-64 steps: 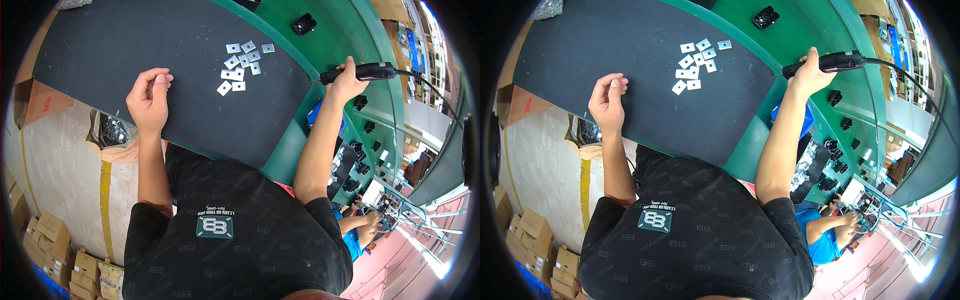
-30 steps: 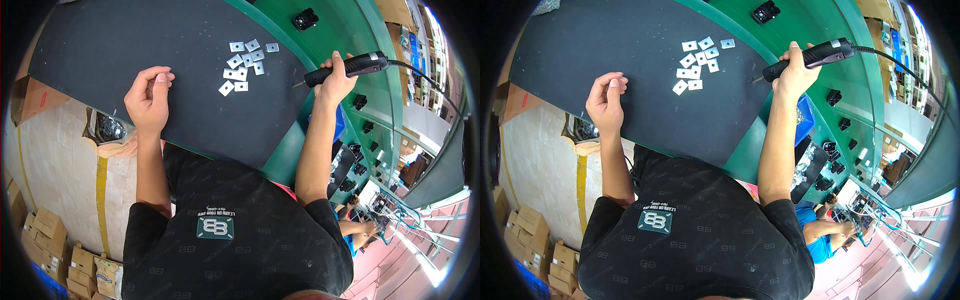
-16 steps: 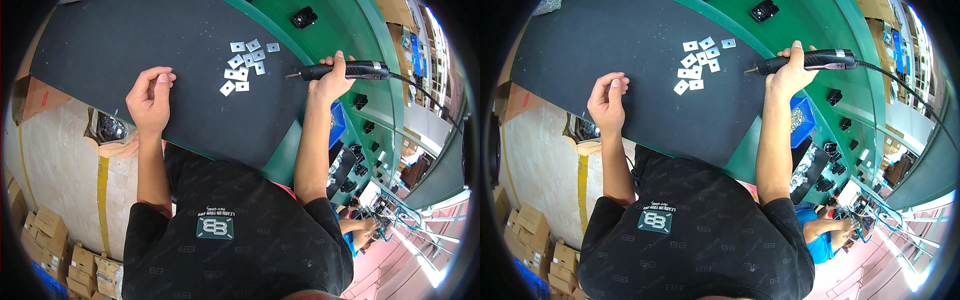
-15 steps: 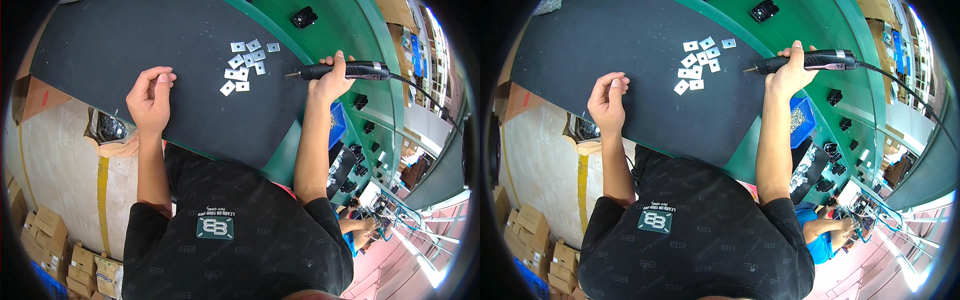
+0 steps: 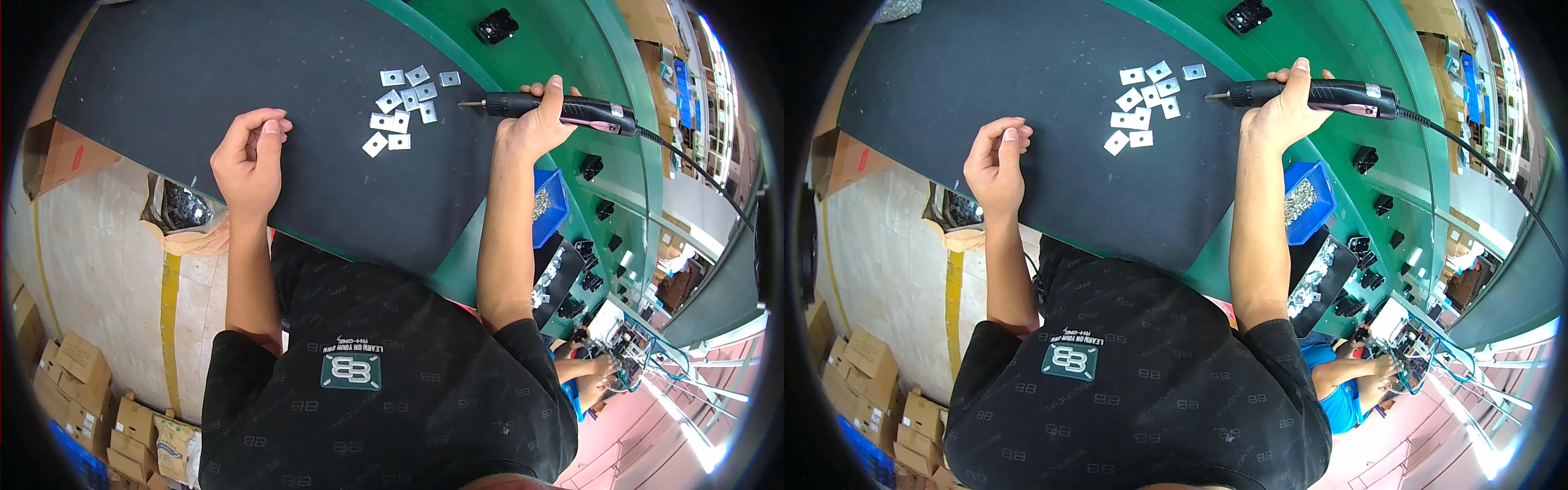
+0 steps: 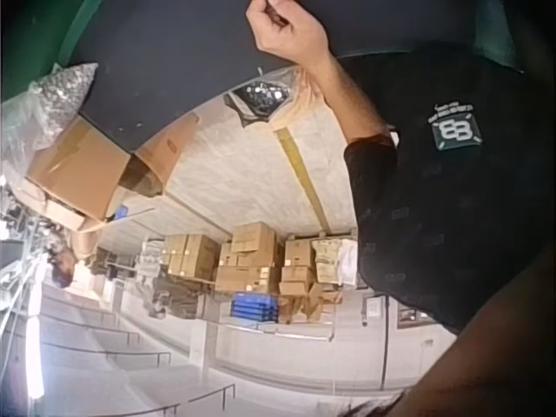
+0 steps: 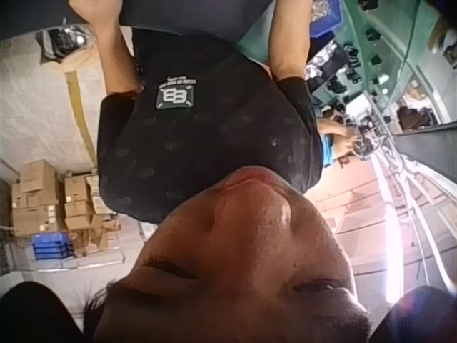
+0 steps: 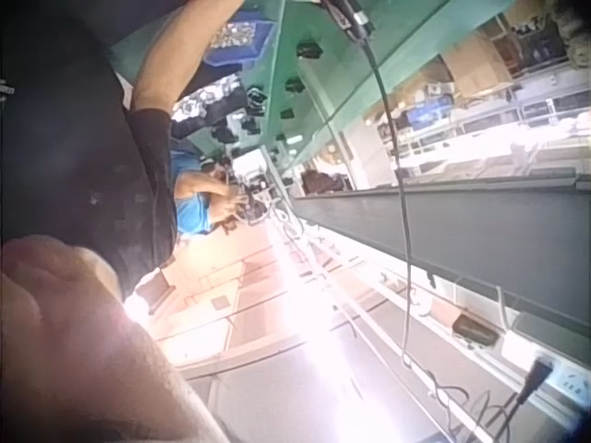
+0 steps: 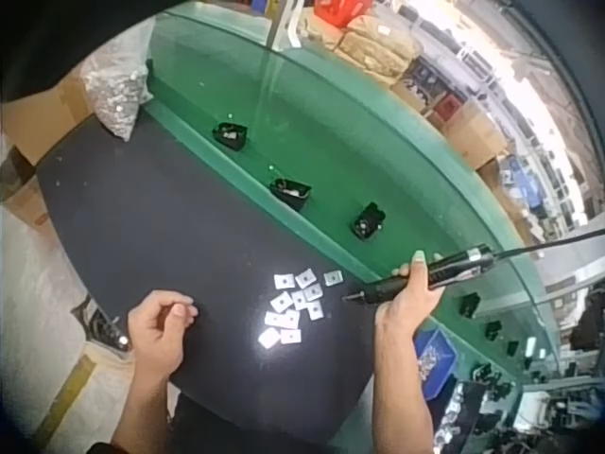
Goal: The person assembles small electronic components by securing metal plates to an electronic housing with screws using an electric screwdriver.
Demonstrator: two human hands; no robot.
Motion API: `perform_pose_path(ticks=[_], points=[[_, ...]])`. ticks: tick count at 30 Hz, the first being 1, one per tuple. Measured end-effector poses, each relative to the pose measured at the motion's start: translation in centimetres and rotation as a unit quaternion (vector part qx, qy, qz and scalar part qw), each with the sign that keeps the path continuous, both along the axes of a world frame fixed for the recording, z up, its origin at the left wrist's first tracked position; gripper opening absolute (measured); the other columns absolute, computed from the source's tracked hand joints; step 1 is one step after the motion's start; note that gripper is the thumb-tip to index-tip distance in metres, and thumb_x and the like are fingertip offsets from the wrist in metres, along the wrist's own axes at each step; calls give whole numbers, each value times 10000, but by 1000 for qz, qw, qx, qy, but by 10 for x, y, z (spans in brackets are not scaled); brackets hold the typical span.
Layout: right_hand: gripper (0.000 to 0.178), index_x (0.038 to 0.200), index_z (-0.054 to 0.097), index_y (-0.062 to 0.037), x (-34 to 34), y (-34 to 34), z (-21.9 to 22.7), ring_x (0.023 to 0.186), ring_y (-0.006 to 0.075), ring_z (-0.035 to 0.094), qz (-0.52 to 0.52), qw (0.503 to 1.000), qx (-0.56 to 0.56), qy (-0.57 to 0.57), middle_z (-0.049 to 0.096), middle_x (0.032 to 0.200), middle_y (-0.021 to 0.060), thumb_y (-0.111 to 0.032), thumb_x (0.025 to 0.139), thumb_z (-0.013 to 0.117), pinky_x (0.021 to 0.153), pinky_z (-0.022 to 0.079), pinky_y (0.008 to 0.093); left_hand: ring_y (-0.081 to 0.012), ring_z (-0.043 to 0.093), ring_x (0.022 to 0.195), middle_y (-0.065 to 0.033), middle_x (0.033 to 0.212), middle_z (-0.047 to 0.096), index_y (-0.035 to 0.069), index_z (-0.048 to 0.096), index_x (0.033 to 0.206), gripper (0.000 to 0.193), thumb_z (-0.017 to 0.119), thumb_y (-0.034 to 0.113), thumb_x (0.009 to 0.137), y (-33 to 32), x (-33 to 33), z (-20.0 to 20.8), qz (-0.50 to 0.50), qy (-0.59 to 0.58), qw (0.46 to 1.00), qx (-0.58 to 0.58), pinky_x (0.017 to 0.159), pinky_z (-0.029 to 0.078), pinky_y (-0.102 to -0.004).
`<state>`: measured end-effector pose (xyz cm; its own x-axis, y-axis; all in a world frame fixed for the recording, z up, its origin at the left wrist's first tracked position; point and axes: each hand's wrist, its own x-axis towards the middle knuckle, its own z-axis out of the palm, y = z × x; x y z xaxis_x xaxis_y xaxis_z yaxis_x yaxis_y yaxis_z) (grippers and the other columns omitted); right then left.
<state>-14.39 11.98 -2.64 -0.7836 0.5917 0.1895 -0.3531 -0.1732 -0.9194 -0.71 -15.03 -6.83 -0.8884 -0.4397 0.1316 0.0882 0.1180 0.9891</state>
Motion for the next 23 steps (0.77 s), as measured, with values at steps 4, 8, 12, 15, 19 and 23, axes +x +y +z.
perform_pose_path(ticks=[4, 8, 12, 15, 19, 23], points=[[414, 1173, 363, -22, -1, -5, 1, 621, 145, 544, -5, 1000, -24, -1, 515, 829, 86, -2, 856, 627, 588, 513, 308, -63, 591, 700, -55, 806, 675, -28, 648, 944, 102, 566, 15, 902, 0, 0, 1, -1, -8, 1000, 5, 644, 480, -190], [421, 1178, 359, -36, -3, -5, -1, 631, 151, 550, -13, 999, -37, 14, 518, 838, 88, -1, 855, 626, 597, 519, 315, -60, 588, 695, -54, 803, 675, -29, 648, 943, 100, 567, 15, 903, 0, -1, -1, -5, 2, 1000, -1, 639, 477, -188], [436, 1190, 352, -32, -4, -5, -5, 645, 155, 556, -27, 998, -38, 37, 521, 843, 92, -6, 853, 627, 606, 524, 319, -57, 584, 687, -53, 800, 675, -29, 649, 939, 95, 573, 13, 902, 1, -1, -1, -7, -8, 1000, -11, 638, 476, -188], [392, 1151, 371, -61, -4, -8, -4, 639, 150, 548, -45, 996, -54, 52, 526, 843, 79, 20, 856, 616, 593, 521, 314, -59, 587, 683, -51, 795, 675, -30, 650, 933, 91, 575, 9, 898, 3, -2, 0, -12, -13, 1000, -12, 637, 477, -190], [403, 1166, 371, -57, -3, -6, -8, 650, 156, 559, -57, 995, -61, 62, 534, 845, 82, 17, 856, 618, 603, 523, 315, -61, 599, 695, -50, 790, 674, -30, 651, 922, 92, 570, 1, 892, 1, -2, -1, -18, -19, 999, -24, 635, 480, -192], [466, 1208, 361, -30, 0, -3, -15, 674, 179, 572, -55, 995, -30, 74, 562, 902, 123, -8, 838, 643, 679, 532, 341, -70, 606, 701, -56, 792, 679, -24, 654, 930, 98, 570, 15, 897, 1, -2, -2, -18, -16, 999, -41, 650, 487, -196]])
